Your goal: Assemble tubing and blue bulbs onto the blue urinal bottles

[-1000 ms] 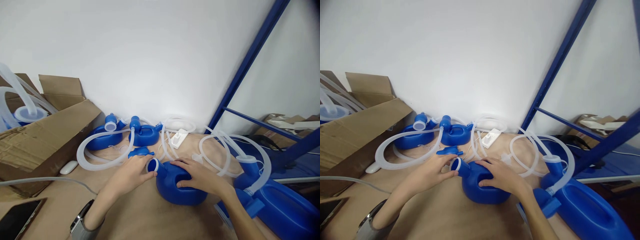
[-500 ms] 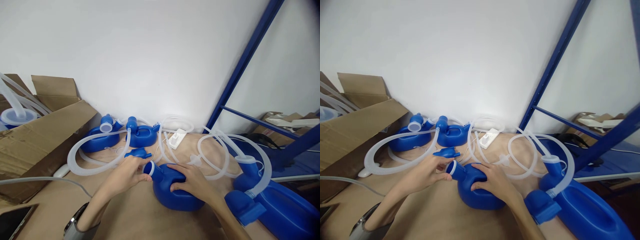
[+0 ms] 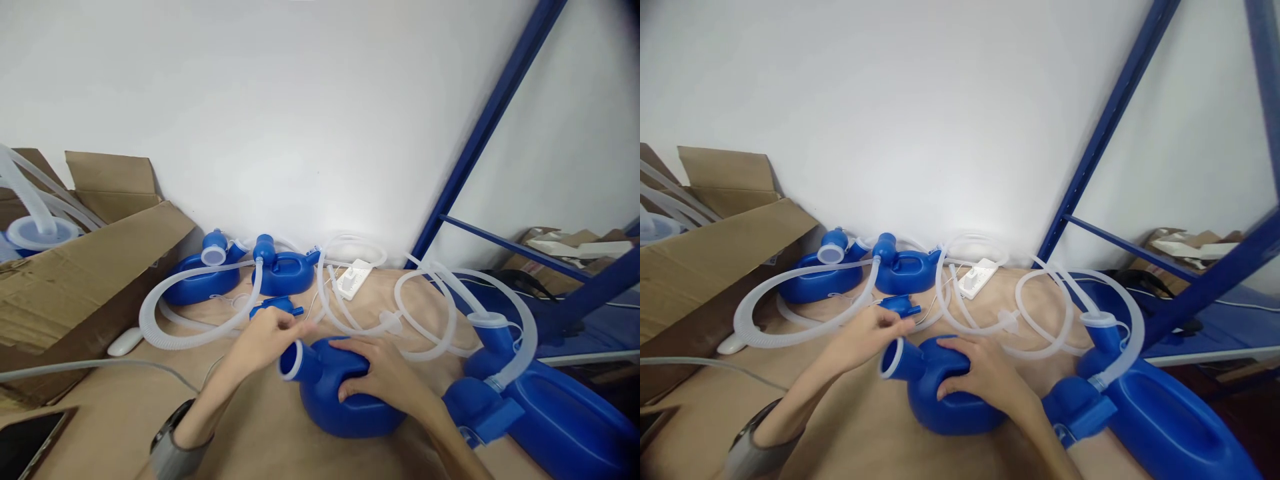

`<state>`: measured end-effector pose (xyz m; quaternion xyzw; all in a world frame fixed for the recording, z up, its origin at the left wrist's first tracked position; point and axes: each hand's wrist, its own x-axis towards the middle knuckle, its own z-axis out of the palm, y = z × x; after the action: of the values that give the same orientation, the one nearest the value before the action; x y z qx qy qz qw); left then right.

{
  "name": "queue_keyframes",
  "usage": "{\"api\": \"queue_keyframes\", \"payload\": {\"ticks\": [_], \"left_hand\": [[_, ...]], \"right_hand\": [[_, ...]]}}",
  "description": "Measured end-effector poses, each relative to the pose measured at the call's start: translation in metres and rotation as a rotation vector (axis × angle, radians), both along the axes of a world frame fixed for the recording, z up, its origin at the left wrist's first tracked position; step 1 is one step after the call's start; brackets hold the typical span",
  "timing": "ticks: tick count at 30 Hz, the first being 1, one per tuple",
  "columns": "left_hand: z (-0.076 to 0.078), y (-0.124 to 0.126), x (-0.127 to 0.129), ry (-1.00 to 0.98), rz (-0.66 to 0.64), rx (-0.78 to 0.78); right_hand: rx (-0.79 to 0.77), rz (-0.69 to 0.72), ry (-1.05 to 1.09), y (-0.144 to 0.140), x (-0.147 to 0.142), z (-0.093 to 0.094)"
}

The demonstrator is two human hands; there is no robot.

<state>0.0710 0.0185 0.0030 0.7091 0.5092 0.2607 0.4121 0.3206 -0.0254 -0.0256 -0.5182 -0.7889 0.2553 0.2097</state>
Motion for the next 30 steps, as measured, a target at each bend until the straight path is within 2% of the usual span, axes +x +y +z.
{"api": "queue_keyframes", "payload": {"ticks": [3, 6, 8, 11, 14, 17, 20, 24, 27, 30], "left_hand": [[-0.016, 0.002, 0.017, -0.171, 0.17, -0.107], [-0.026, 0.002, 0.026, -0.271, 0.176, -0.163], [-0.029, 0.0, 0.026, -0.277, 0.141, -0.139], [-0.027, -0.005, 0.022, -0.254, 0.053, 0.0], [-0.021, -0.009, 0.017, -0.215, -0.087, 0.144], [-0.013, -0.011, 0.013, -0.186, -0.232, 0.202], [-0.012, -0.01, 0.013, -0.244, -0.261, 0.257], [-0.017, -0.006, 0.021, -0.3, -0.178, 0.201], [-0.02, 0.006, 0.021, -0.148, -0.017, 0.143], [-0.024, 0.025, 0.002, 0.027, 0.138, 0.205]], "right_hand": [[0.005, 0.002, -0.008, -0.009, -0.01, -0.004], [0.016, 0.001, -0.024, -0.013, -0.014, -0.006], [0.029, 0.019, -0.033, -0.013, -0.015, -0.007], [0.046, 0.019, -0.042, -0.011, -0.015, -0.009], [0.048, 0.01, -0.046, -0.009, -0.015, -0.012], [0.037, 0.028, -0.014, -0.008, -0.014, -0.013], [-0.007, 0.03, 0.041, -0.007, -0.013, -0.008], [-0.091, -0.012, 0.067, -0.005, -0.009, 0.004], [-0.124, -0.051, 0.025, -0.005, -0.003, 0.008], [-0.104, -0.072, -0.039, -0.005, 0.002, 0.013]]}}
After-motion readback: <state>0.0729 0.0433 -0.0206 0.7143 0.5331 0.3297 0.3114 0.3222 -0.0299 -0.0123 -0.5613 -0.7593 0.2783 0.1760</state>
